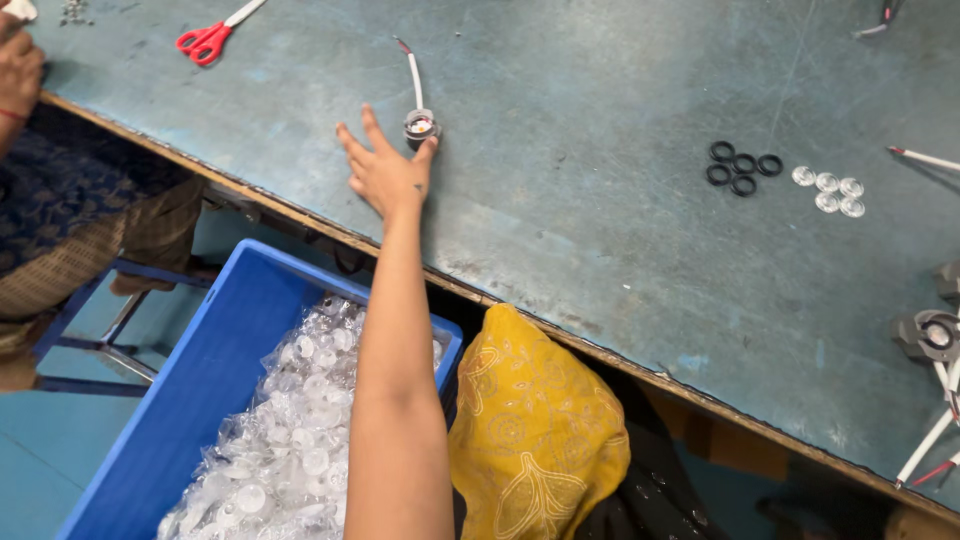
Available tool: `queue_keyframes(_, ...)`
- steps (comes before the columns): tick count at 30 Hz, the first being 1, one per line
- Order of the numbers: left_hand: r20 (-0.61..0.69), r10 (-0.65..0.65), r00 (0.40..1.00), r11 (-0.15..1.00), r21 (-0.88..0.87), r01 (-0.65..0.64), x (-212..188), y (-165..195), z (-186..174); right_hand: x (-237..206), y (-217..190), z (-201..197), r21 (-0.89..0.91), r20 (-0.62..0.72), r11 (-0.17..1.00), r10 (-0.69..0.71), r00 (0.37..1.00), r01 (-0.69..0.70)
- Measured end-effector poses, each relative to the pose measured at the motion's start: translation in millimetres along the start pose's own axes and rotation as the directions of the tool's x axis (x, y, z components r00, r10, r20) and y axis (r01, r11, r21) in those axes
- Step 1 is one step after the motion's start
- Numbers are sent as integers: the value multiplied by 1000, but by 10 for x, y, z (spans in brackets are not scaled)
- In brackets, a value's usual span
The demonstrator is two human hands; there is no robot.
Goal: The person assembles LED light units by inserting clear plastic lenses into grey housings and securing them with a screwdriver. They handle multiple units one at a time, placing finished assemblies on the table.
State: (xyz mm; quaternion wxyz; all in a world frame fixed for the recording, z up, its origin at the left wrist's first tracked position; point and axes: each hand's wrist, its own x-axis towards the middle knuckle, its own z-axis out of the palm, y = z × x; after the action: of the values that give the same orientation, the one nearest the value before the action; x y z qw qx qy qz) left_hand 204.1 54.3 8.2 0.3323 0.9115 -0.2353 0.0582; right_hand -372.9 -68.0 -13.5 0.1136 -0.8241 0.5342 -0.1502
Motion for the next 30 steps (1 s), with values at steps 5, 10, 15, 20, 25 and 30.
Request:
queue_keyframes(5, 27, 263, 964, 959, 105, -264, 20, 15, 131, -79, -116, -56, 182, 85, 969, -185, 979, 168)
queue_keyframes(10, -77, 388, 918, 921, 64, -384, -89, 8, 311, 88, -675, 351, 478, 235, 862, -311, 921, 169)
queue_keyframes(15, 7, 442, 897, 879, -206, -431, -589, -29, 454, 141, -1119, 928, 888, 118, 460, -235, 965, 3)
queue_keyframes(20, 125, 551, 825, 762, -478, -437, -1005, -72, 534, 109, -1095, 993, 979, -39, 192, -167, 985, 71)
queue_keyframes(25, 287, 507, 812, 837, -390, -384, -976, -6, 524, 169, -1207, 1131, 859, 207, 501, -155, 966, -104)
queue_keyframes(30, 527, 262, 808, 616, -736, 281, -925, 464, 568, 182, -1254, 1151, 880, 183, 464, -137, 973, -100)
